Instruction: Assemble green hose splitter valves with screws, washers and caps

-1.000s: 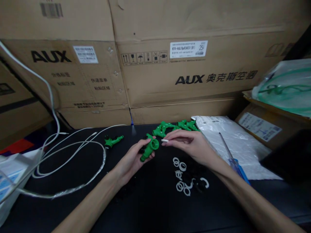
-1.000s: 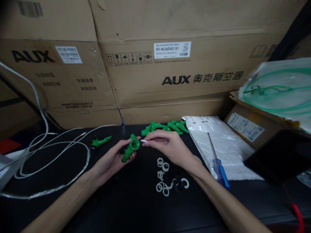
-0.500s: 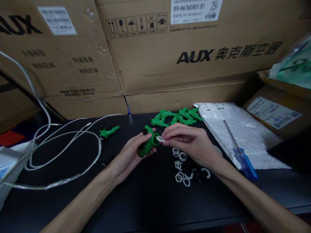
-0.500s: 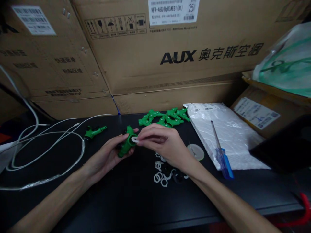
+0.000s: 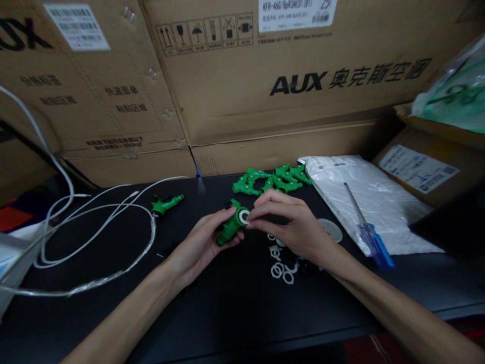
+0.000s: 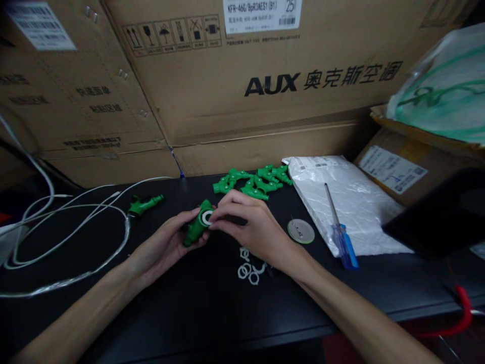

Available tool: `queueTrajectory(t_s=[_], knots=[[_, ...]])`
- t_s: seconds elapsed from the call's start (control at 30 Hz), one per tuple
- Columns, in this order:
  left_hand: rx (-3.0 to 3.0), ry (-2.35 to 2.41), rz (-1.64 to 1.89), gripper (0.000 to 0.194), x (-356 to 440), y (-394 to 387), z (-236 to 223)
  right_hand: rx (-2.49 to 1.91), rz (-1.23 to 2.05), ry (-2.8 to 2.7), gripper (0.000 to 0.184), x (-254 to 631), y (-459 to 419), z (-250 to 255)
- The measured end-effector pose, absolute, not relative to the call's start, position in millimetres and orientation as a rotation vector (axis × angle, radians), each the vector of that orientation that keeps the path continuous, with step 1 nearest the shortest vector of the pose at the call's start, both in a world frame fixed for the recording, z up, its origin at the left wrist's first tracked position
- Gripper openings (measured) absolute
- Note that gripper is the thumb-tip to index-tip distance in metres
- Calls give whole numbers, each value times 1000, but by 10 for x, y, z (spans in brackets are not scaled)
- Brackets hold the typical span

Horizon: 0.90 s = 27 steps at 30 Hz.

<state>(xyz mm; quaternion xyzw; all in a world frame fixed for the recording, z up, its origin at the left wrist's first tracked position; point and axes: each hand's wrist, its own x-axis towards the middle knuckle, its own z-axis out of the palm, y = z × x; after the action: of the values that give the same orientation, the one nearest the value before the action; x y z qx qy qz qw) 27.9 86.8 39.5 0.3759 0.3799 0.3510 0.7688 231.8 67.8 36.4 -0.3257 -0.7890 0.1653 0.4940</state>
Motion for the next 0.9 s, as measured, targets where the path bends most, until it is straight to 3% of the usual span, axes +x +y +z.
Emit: queueTrajectory(t_s=[0.9], knots=[[899, 819, 770, 21, 292, 806, 399, -827, 537, -1957, 10, 2306, 655, 356]])
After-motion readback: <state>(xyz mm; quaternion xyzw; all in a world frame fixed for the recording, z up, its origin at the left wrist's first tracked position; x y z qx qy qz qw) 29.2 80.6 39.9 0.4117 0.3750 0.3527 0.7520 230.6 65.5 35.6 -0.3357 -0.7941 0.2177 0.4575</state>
